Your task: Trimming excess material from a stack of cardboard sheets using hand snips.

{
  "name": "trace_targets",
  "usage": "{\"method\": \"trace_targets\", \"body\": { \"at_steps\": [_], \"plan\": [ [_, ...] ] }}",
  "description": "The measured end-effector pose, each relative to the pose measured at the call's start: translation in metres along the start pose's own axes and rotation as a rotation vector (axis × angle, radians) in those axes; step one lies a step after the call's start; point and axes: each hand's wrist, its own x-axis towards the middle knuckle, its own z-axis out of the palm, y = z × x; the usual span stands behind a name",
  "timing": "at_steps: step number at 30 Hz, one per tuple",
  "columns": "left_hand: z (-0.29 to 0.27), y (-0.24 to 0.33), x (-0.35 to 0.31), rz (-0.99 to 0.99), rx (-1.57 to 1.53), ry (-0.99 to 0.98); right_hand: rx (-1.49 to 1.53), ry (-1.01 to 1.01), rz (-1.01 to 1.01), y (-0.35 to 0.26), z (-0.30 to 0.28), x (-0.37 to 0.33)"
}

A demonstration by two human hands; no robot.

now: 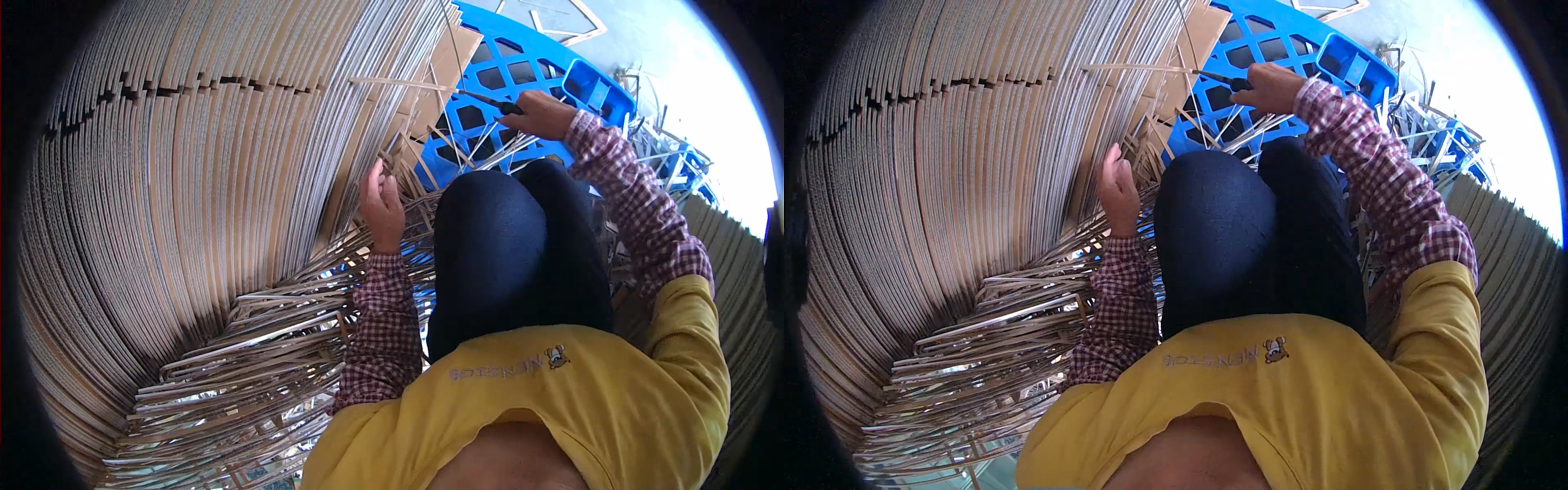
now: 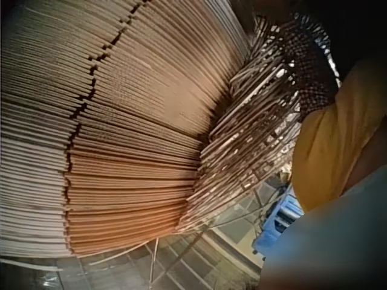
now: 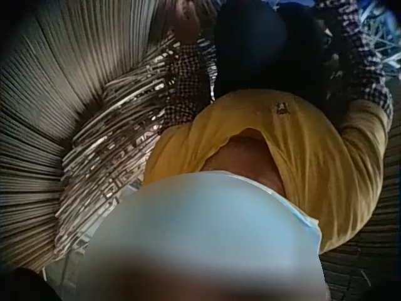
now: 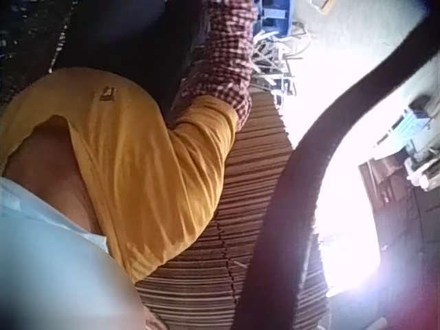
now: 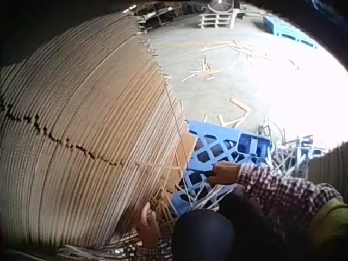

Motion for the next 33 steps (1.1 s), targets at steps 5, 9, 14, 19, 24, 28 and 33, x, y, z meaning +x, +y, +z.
{"method": "trace_targets", "body": {
  "at_steps": [5, 9, 14, 19, 24, 28, 33],
  "plan": [
    [-0.001, -0.003, -0.01, -0.088, -0.085, -0.064, 0.399, -0.063, -0.438, -0.056, -0.01, 0.014],
    [0.003, -0.014, -0.01, 0.012, -0.135, 0.076, 0.442, 0.044, -0.264, -0.093, -0.004, 0.074],
    [-0.016, 0.018, -0.003, 0.106, 0.037, 0.296, 0.426, 0.171, -0.235, -0.069, 0.044, 0.075],
    [-0.006, 0.002, 0.008, 0.125, 0.048, 0.076, 0.09, -0.354, -0.23, -0.017, 0.043, 0.007],
    [0.018, -0.037, -0.02, -0.036, 0.099, -0.178, 0.588, -0.121, -0.389, -0.048, 0.024, 0.065],
    [0.016, -0.02, -0.011, -0.048, 0.015, -0.126, 0.472, -0.014, -0.248, -0.094, -0.001, 0.092],
    [-0.004, -0.012, -0.009, 0.088, 0.09, 0.094, 0.442, -0.05, -0.266, -0.076, 0.043, 0.088]
  ]
}}
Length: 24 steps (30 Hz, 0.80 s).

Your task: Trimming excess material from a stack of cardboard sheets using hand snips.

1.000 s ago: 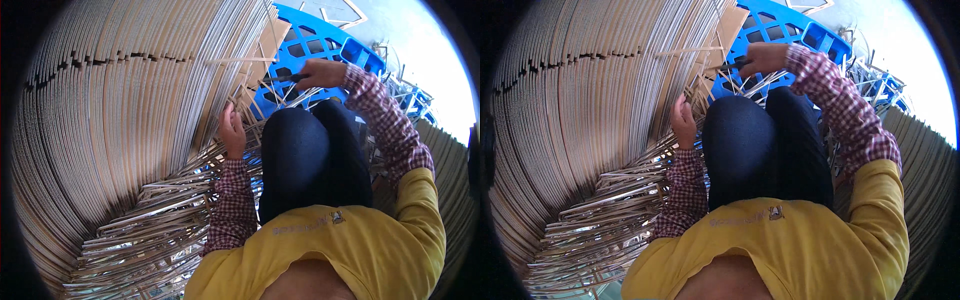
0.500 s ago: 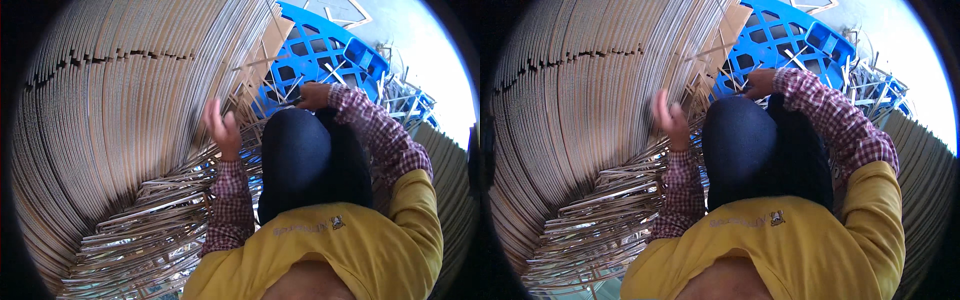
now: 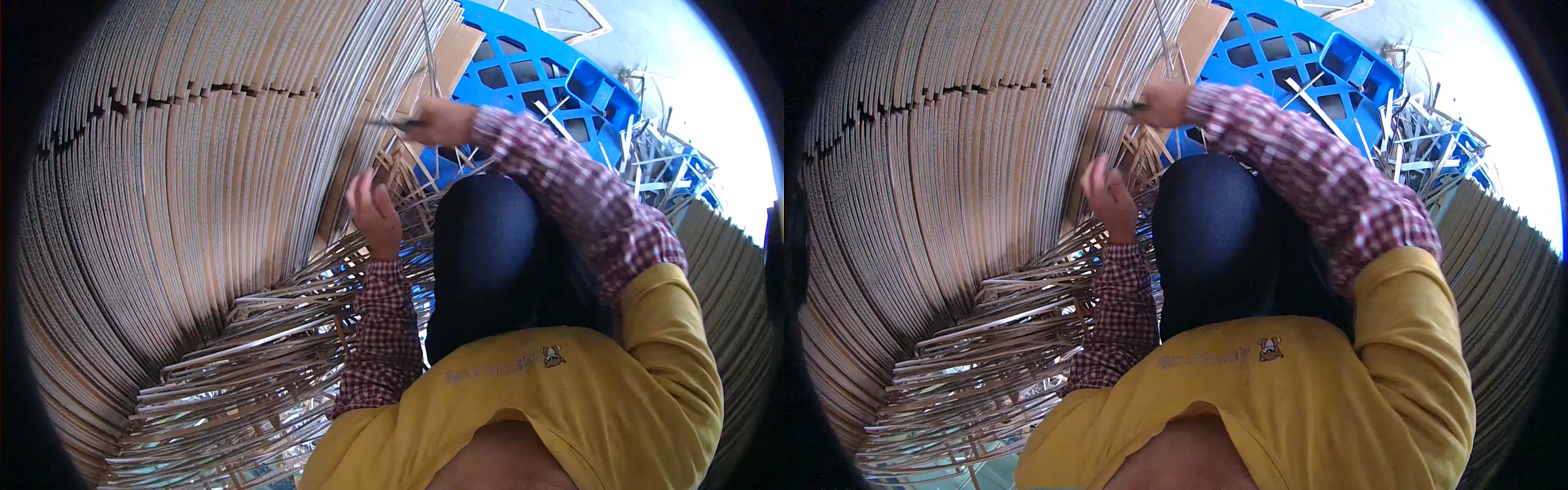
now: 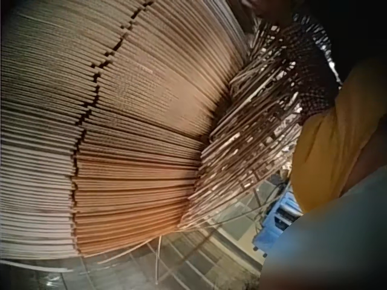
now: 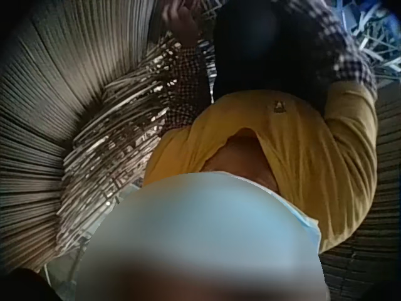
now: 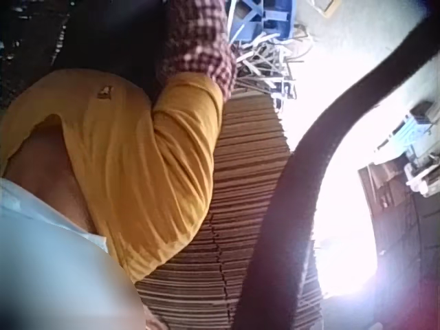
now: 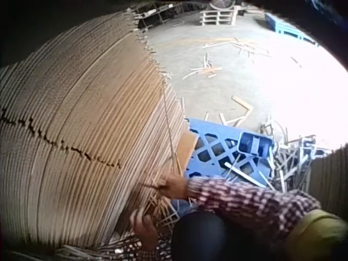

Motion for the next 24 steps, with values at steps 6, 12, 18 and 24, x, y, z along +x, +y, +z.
{"method": "trace_targets", "body": {
  "at_steps": [6, 12, 18, 24],
  "plan": [
    [-0.015, 0.03, 0.027, 0.085, 0.042, 0.245, -0.021, -0.123, 0.031, 0.006, -0.018, -0.051],
    [-0.007, 0.033, 0.027, -0.006, -0.129, 0.176, 0.049, 0.06, -0.08, -0.029, -0.019, 0.017],
    [-0.02, 0.032, 0.022, 0.059, -0.003, 0.222, 0.109, 0.122, 0.068, -0.043, -0.003, 0.016],
    [0.0, 0.004, 0.021, 0.015, -0.108, -0.05, -0.092, -0.347, -0.038, 0.048, 0.007, -0.074]
  ]
}}
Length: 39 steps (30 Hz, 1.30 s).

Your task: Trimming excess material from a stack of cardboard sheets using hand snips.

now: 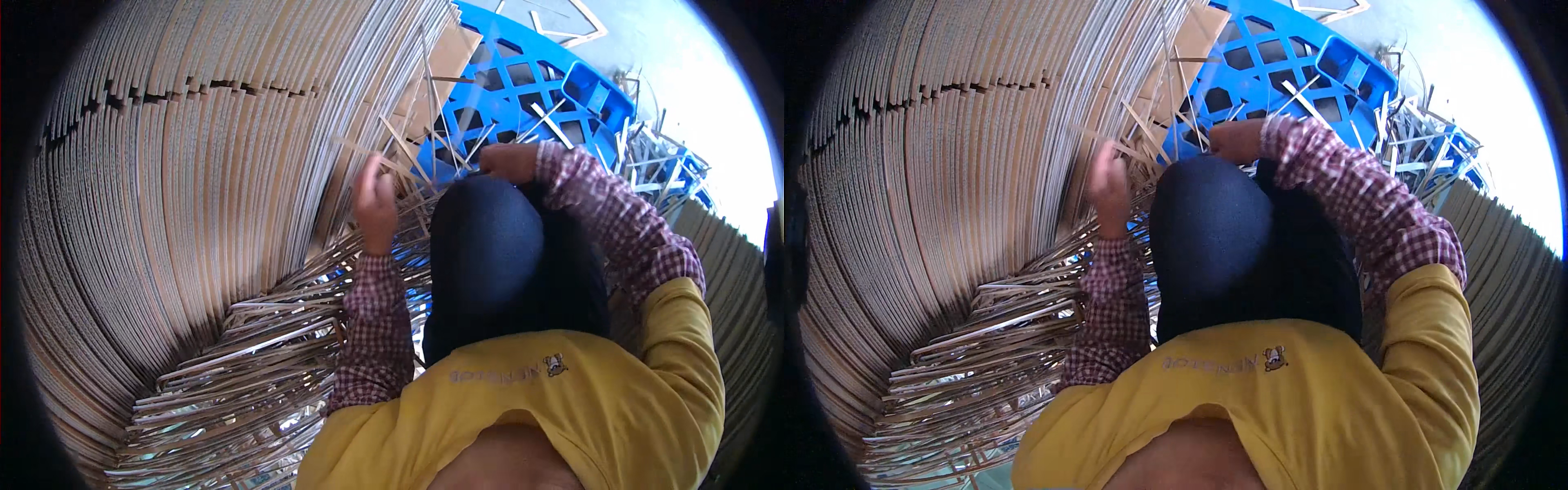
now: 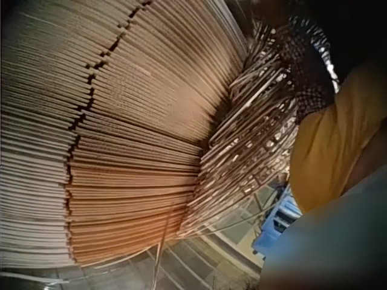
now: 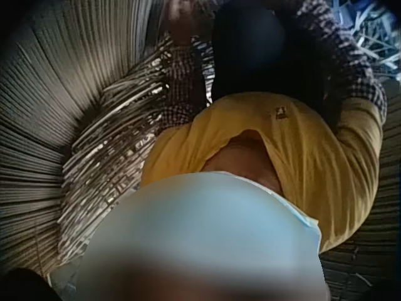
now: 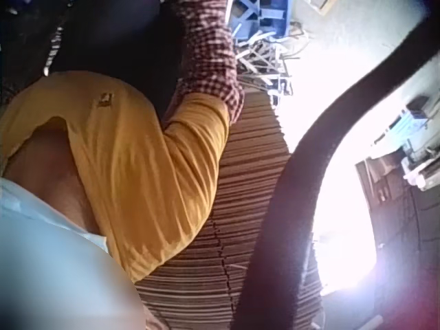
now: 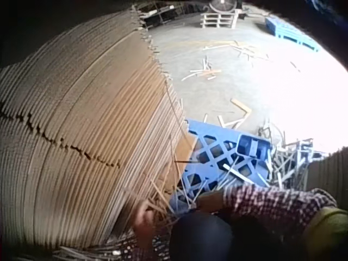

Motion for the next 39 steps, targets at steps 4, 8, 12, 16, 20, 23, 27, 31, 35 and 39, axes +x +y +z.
{"method": "trace_targets", "body": {
  "at_steps": [4, 8, 12, 16, 20, 23, 27, 31, 35, 39],
  "plan": [
    [0.02, -0.023, -0.027, -0.335, -0.083, -0.28, 0.032, -0.005, 0.036, -0.034, -0.037, 0.004],
    [0.023, -0.038, -0.025, -0.261, -0.106, -0.211, -0.003, 0.212, 0.085, -0.056, -0.06, 0.024],
    [0.02, -0.079, -0.057, -0.35, 0.392, -0.598, -0.099, -0.269, 0.103, -0.046, -0.063, 0.006],
    [0.016, -0.094, -0.076, -0.512, 0.594, -0.771, 0.032, -0.447, 0.127, -0.042, -0.059, -0.027],
    [0.022, -0.078, -0.065, -0.394, 0.569, -0.521, 0.178, 0.311, -0.023, -0.058, -0.052, 0.018],
    [0.022, -0.049, -0.051, -0.15, 0.525, -0.243, 0.14, 0.457, 0.005, -0.053, -0.055, 0.059],
    [0.006, -0.035, -0.044, -0.053, 0.377, -0.107, 0.241, 0.481, 0.059, -0.061, -0.052, 0.075],
    [-0.008, 0.012, -0.018, 0.019, 0.174, 0.112, 0.174, 0.5, 0.127, -0.043, -0.022, 0.053],
    [-0.001, 0.037, 0.007, 0.109, 0.114, 0.179, -0.037, -0.025, 0.178, -0.006, -0.016, -0.016],
    [0.026, -0.021, -0.024, -0.153, 0.004, -0.315, 0.142, 0.016, -0.195, -0.032, -0.032, -0.012]
  ]
}}
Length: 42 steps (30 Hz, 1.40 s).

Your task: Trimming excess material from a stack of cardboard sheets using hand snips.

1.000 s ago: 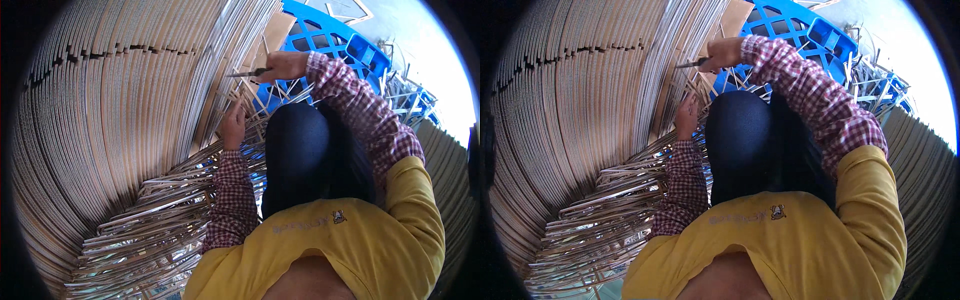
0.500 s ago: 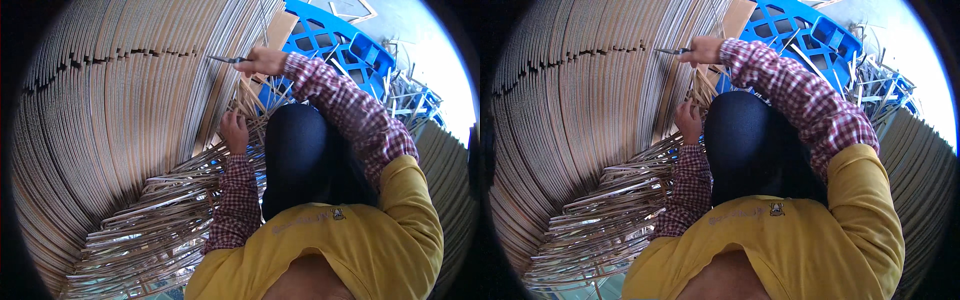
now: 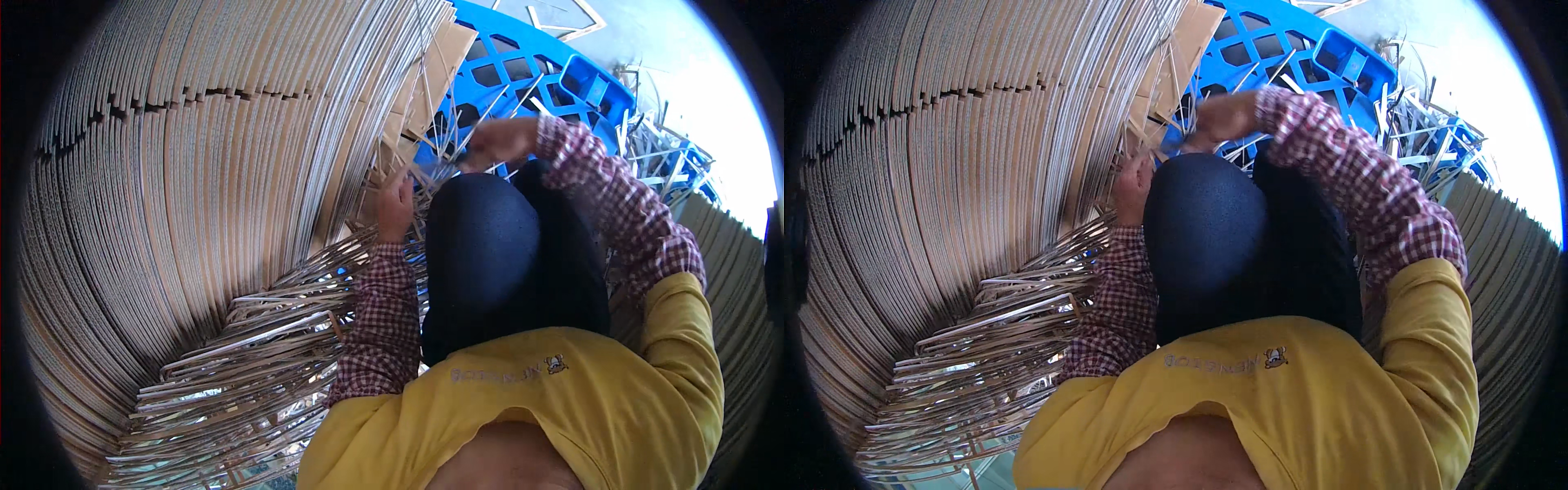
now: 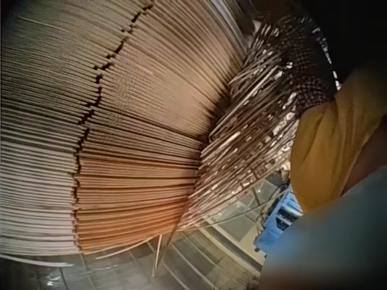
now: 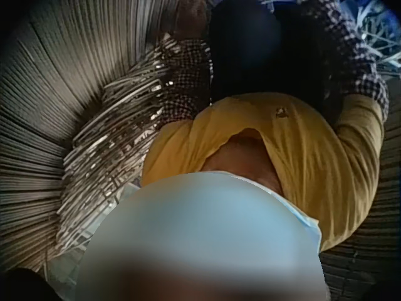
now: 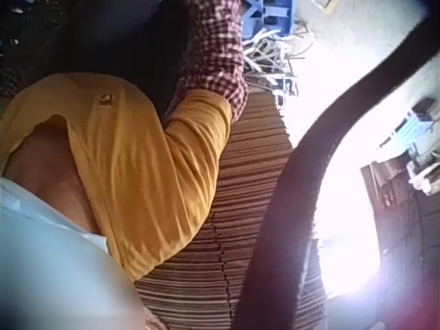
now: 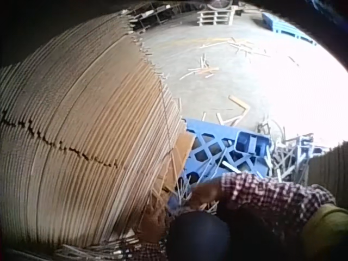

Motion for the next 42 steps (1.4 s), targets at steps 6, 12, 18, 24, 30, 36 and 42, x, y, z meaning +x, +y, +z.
{"method": "trace_targets", "body": {
  "at_steps": [6, 12, 18, 24, 30, 36, 42],
  "plan": [
    [0.004, -0.001, -0.014, -0.091, -0.041, 0.022, 0.032, 0.388, 0.182, -0.009, -0.026, 0.087],
    [-0.025, 0.033, -0.014, 0.098, 0.129, 0.351, 0.027, 0.476, 0.166, 0.021, 0.006, 0.075],
    [-0.005, 0.026, 0.012, 0.304, 0.141, 0.34, -0.169, -0.054, 0.288, 0.026, 0.002, -0.017],
    [0.027, -0.03, -0.021, -0.059, -0.01, -0.106, -0.062, 0.314, 0.235, -0.006, -0.027, 0.063],
    [-0.004, 0.024, -0.005, 0.18, 0.174, 0.346, -0.109, 0.519, 0.253, 0.016, 0.008, 0.071],
    [0.014, -0.009, 0.001, 0.18, 0.022, -0.005, -0.324, -0.148, 0.347, 0.011, 0.0, -0.007],
    [0.027, -0.021, -0.016, 0.017, 0.025, -0.011, -0.095, 0.348, 0.243, 0.003, -0.026, 0.068]
  ]
}}
